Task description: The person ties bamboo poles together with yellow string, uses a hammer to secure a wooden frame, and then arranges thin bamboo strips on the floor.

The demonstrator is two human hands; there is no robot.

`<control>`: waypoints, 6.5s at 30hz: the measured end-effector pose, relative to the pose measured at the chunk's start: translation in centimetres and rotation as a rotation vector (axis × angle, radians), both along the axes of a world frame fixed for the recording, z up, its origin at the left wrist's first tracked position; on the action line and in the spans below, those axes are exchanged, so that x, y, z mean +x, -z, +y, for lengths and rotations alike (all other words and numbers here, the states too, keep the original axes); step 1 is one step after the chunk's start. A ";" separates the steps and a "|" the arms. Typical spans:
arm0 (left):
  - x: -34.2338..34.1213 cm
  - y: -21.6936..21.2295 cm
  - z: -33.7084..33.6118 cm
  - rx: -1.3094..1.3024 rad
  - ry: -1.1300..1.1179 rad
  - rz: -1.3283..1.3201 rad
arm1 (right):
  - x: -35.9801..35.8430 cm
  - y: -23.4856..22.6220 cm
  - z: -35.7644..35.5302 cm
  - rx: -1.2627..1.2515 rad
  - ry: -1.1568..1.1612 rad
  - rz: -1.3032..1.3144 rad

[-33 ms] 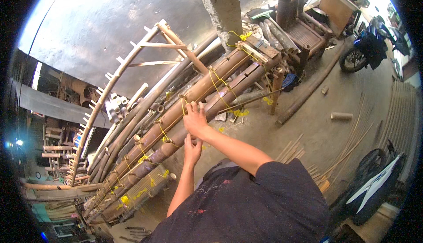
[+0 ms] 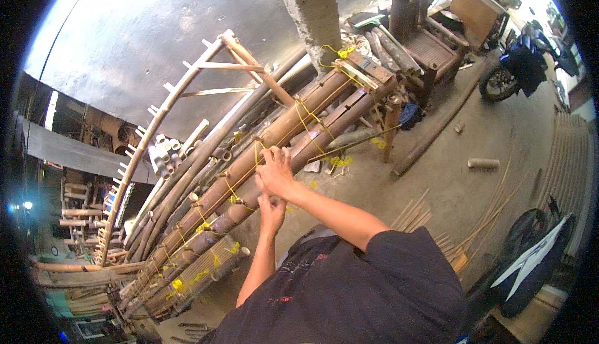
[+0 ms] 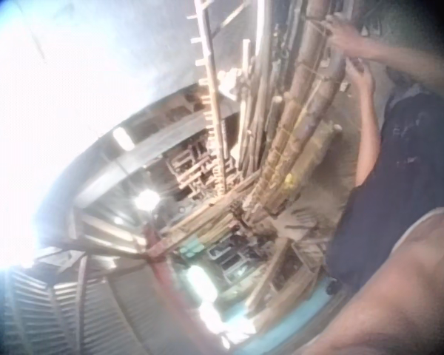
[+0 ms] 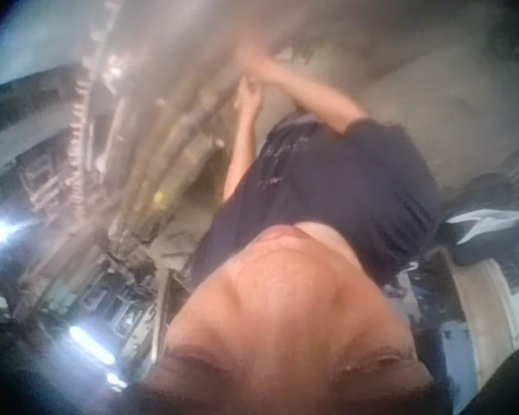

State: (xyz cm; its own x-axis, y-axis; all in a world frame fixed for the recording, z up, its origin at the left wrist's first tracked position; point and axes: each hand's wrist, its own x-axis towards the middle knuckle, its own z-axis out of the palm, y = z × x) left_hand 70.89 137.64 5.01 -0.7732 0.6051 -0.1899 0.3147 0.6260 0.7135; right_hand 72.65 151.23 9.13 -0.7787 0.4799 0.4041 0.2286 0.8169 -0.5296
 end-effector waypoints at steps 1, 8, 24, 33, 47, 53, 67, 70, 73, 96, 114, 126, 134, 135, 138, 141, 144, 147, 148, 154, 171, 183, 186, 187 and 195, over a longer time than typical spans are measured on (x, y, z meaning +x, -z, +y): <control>-0.2 0.3 0.6 0.191 0.057 0.000 | 0.6 -1.4 0.5 -0.218 -0.085 0.022; -4.3 -6.0 0.5 0.778 0.158 -1.060 | 2.1 -2.7 4.6 -1.337 -0.552 0.187; -12.8 -0.1 4.2 0.419 -0.051 -0.361 | 4.4 5.0 5.0 -0.346 0.079 -0.051; -11.4 -3.3 7.0 0.436 0.086 -0.381 | 2.9 4.8 13.2 -0.713 -0.116 0.101; -14.1 -7.6 15.3 0.940 -0.095 -0.810 | 1.0 -4.3 17.1 -0.840 -0.155 0.090; -11.6 -5.4 19.0 0.691 -0.104 -0.614 | 12.8 -0.4 26.8 -1.032 -0.026 0.159; -8.1 -1.9 46.0 0.130 -0.086 -0.156 | 11.7 16.5 61.7 -0.317 0.524 -0.496; -9.6 -1.8 49.8 0.173 -0.164 -0.527 | 10.0 18.7 62.3 -0.329 0.518 -0.705; -10.0 -1.0 51.8 0.306 -0.209 -0.806 | 10.7 20.4 62.6 -0.365 0.514 -0.704; -7.2 -6.3 39.7 -0.054 0.216 0.036 | 32.1 5.5 39.0 -1.055 0.479 0.043; 1.1 -1.2 42.4 0.039 0.343 0.339 | 30.8 3.4 24.5 -0.667 0.488 -0.441; 0.2 0.3 42.6 0.164 0.406 0.337 | 30.6 4.3 23.5 -0.720 0.494 -0.322; 0.3 -0.6 43.0 -0.141 0.468 0.402 | 29.7 3.9 22.3 -0.661 0.522 -0.402; 0.4 -0.8 43.0 -0.130 0.464 0.388 | 28.9 4.0 22.3 -0.661 0.524 -0.421; 0.0 -0.6 43.2 -0.047 0.456 0.306 | 27.3 4.7 21.9 -0.691 0.533 -0.448; -0.8 -1.4 43.5 0.198 0.373 0.195 | 26.6 6.0 21.3 -0.686 0.568 -0.430; -1.7 -2.3 45.0 0.377 0.530 0.474 | 25.9 5.4 20.8 -0.700 0.597 -0.430; -2.0 -4.2 46.4 0.223 0.805 0.669 | 25.8 4.7 20.5 -0.787 0.561 -0.403; -2.3 -4.3 46.8 0.141 0.913 0.699 | 25.8 4.3 20.7 -0.821 0.552 -0.384; -4.2 -2.6 47.2 0.087 1.112 0.582 | 26.2 0.3 21.3 -0.985 0.502 -0.360; -5.8 -3.8 47.6 0.073 1.230 0.623 | 23.4 -1.8 20.0 -0.964 0.508 -0.286; -5.6 -3.5 47.7 0.103 1.230 0.597 | 23.9 -1.9 20.3 -0.910 0.556 -0.431; -5.1 -4.7 47.9 0.038 1.246 0.643 | 24.0 -1.8 20.3 -0.897 0.510 -0.394; -5.5 -4.2 48.1 0.050 1.255 0.621 | 23.5 -3.0 20.6 -0.925 0.496 -0.362; -5.6 -4.0 48.3 0.044 1.278 0.583 | 23.5 -5.5 21.7 -1.203 0.426 -0.194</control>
State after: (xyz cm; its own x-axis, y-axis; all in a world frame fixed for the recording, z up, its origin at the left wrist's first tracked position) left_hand 65.26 185.95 9.05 0.3482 0.9374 0.0004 0.8953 -0.3327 0.2961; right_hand 96.18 172.92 14.66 -0.4720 0.6852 -0.5547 0.5075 -0.3033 -0.8065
